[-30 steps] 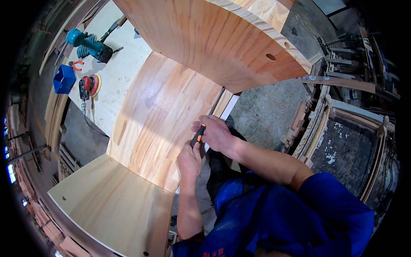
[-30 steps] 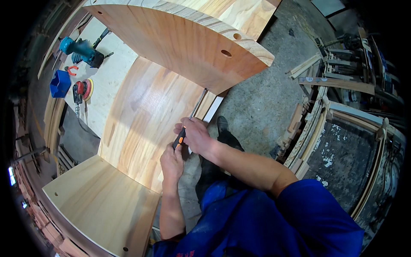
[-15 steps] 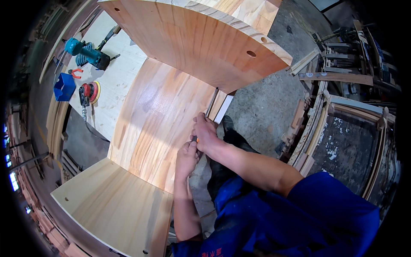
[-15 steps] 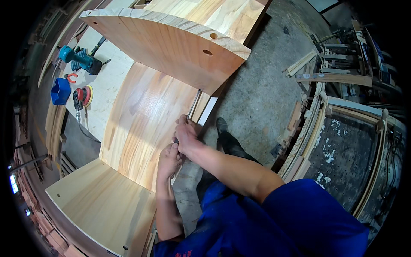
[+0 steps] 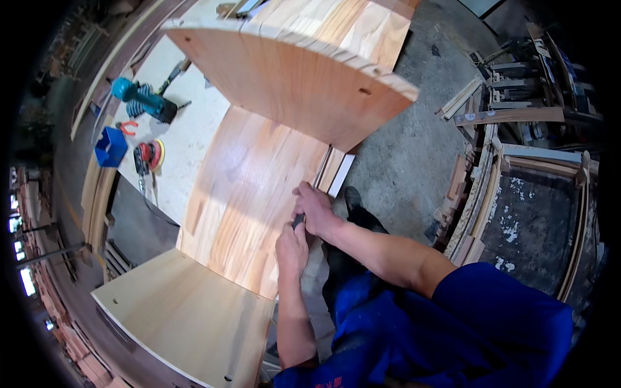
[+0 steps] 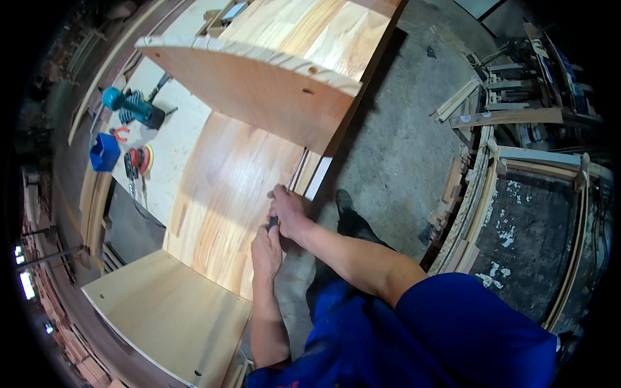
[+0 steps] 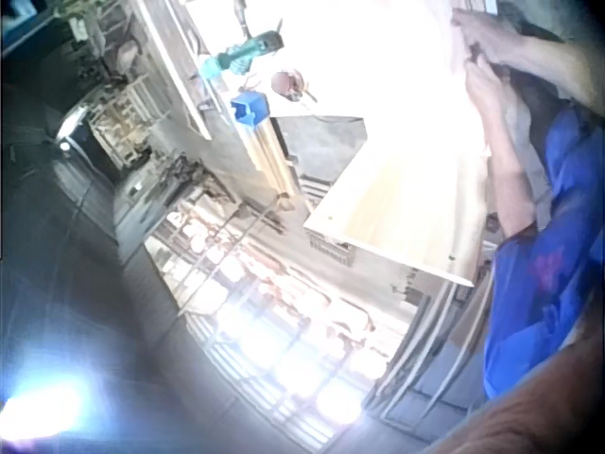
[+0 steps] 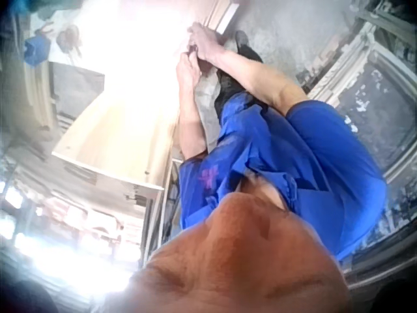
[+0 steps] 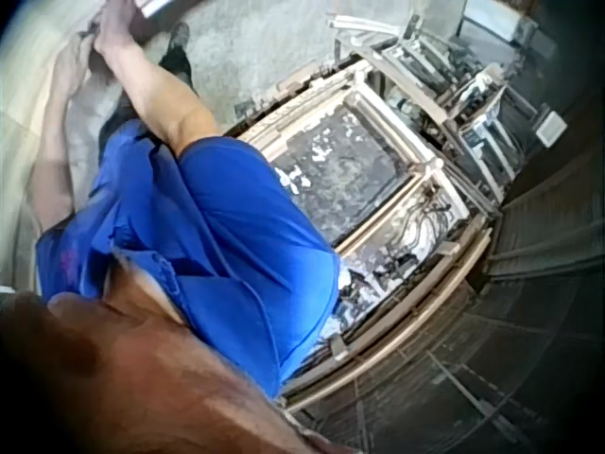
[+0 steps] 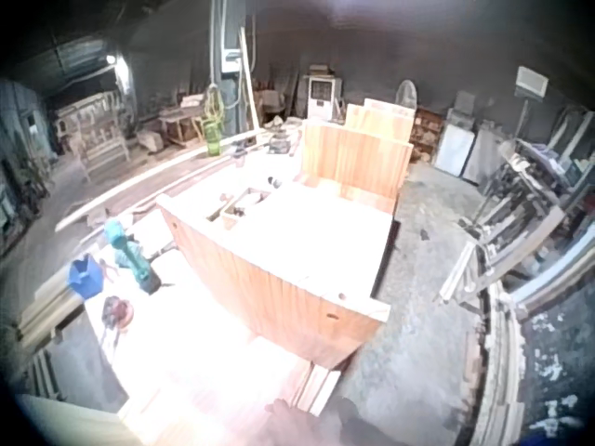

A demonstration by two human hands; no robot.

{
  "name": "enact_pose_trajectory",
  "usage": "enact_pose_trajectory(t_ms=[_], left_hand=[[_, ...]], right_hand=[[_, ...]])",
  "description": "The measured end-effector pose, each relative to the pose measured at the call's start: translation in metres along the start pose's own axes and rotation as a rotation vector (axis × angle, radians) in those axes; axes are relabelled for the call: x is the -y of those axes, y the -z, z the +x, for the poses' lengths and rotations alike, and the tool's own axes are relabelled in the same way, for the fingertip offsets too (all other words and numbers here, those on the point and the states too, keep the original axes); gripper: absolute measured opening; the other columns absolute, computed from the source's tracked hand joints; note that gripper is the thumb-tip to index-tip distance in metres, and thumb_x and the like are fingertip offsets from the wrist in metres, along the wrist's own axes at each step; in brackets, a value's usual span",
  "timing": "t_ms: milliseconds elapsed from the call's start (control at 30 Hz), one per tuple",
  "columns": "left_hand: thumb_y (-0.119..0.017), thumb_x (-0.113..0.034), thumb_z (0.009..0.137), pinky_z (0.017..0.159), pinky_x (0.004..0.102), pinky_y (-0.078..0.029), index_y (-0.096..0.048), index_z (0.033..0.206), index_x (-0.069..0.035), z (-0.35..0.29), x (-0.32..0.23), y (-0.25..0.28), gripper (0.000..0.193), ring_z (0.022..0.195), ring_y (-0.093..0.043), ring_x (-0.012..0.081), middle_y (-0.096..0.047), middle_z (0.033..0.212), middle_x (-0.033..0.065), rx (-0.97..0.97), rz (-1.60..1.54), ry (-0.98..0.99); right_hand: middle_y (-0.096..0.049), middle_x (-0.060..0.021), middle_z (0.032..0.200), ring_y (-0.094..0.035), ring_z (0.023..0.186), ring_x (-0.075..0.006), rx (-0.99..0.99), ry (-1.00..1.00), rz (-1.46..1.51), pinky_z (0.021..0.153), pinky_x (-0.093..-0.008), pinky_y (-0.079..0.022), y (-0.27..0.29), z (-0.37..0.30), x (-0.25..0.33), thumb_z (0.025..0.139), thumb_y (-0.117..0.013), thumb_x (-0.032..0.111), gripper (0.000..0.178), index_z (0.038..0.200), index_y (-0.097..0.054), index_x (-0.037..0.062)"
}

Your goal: The person assembles a wooden shelf unit by fitting wooden panels together and securing them using a screwdriver and screws.

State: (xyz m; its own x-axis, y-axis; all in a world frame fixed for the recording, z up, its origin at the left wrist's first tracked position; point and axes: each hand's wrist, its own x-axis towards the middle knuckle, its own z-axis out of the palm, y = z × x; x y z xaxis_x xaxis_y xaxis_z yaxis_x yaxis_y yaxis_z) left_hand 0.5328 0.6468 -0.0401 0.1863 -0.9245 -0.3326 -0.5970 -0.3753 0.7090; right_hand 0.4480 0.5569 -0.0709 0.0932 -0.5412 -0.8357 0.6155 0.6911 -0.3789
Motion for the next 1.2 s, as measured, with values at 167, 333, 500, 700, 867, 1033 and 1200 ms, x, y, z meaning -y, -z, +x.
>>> enact_pose_trajectory(t_ms=[167,333,500,700,867,1033,1200], left_hand=[[-0.044,-0.034,0.103,0.054,0.0378,-0.046,-0.059,0.1,0.002,-0.027,0.053,-0.001,0.039,0.061,-0.06,0.0255,-0.059,0.069,0.0132,0.263,-0.311,0.251],[-0.043,-0.031,0.104,0.043,0.0234,-0.031,-0.053,0.09,-0.008,-0.048,0.011,-0.005,0.029,0.054,-0.044,0.0103,-0.048,0.068,0.0026,0.15,-0.949,0.608],[-0.046,-0.023,0.103,0.047,0.023,-0.034,-0.051,0.088,-0.008,-0.037,-0.042,-0.037,0.022,0.058,-0.045,0.0098,-0.051,0.075,0.0046,0.235,-1.293,0.513],[-0.053,-0.016,0.103,0.049,0.0204,-0.036,-0.055,0.097,-0.005,-0.002,-0.146,-0.108,0.013,0.062,-0.045,0.0087,-0.054,0.082,0.0044,0.392,-1.122,0.377],[-0.053,-0.021,0.103,0.049,0.0172,-0.036,-0.055,0.113,-0.002,0.044,-0.256,-0.168,0.022,0.067,-0.049,0.0092,-0.057,0.09,0.0046,0.444,-1.315,0.4],[-0.057,-0.019,0.101,0.051,0.0188,-0.04,-0.049,0.132,0.001,0.083,-0.352,-0.223,0.038,0.075,-0.051,0.0127,-0.055,0.092,0.0065,0.564,-1.509,0.238],[-0.063,-0.016,0.098,0.049,0.0184,-0.039,-0.054,0.121,-0.001,0.112,-0.4,-0.259,0.028,0.072,-0.052,0.0116,-0.059,0.093,0.0077,0.667,-1.5,0.14]], right_hand=[[-0.05,-0.0036,0.061,-0.052,0.049,-0.016,0.103,0.057,-0.433,0.046,-0.0323,-0.043,0.019,-0.014,-0.027,0.1,-0.048,0.029,0.029,0.096,-0.055,0.0009],[-0.053,-0.0056,0.064,-0.053,0.05,-0.0158,0.258,0.071,-0.965,0.05,-0.0347,-0.045,0.081,-0.071,0.043,0.1,-0.047,0.034,0.034,0.093,-0.057,0.0016],[-0.058,-0.0089,0.074,-0.056,0.063,-0.0205,0.386,0.132,-1.311,0.061,-0.0392,-0.047,0.148,-0.101,0.122,0.1,-0.045,0.038,0.037,0.094,-0.056,0.0032],[-0.061,-0.0176,0.086,-0.06,0.078,-0.0351,0.473,0.345,-1.365,0.071,-0.0451,-0.047,0.214,-0.128,0.228,0.102,-0.042,0.036,0.037,0.097,-0.055,0.0022],[-0.062,-0.0226,0.085,-0.061,0.08,-0.0416,0.437,0.522,-1.426,0.073,-0.0468,-0.048,0.274,-0.136,0.32,0.101,-0.045,0.036,0.034,0.101,-0.057,0.0035],[-0.059,-0.0212,0.075,-0.061,0.068,-0.0341,0.276,0.582,-1.295,0.066,-0.0426,-0.048,0.319,-0.141,0.407,0.1,-0.052,0.031,0.03,0.094,-0.059,0.0026],[-0.064,-0.0174,0.081,-0.063,0.074,-0.0236,0.189,0.69,-1.183,0.069,-0.0369,-0.049,0.317,-0.132,0.485,0.096,-0.058,0.028,0.031,0.103,-0.063,-0.0013]])
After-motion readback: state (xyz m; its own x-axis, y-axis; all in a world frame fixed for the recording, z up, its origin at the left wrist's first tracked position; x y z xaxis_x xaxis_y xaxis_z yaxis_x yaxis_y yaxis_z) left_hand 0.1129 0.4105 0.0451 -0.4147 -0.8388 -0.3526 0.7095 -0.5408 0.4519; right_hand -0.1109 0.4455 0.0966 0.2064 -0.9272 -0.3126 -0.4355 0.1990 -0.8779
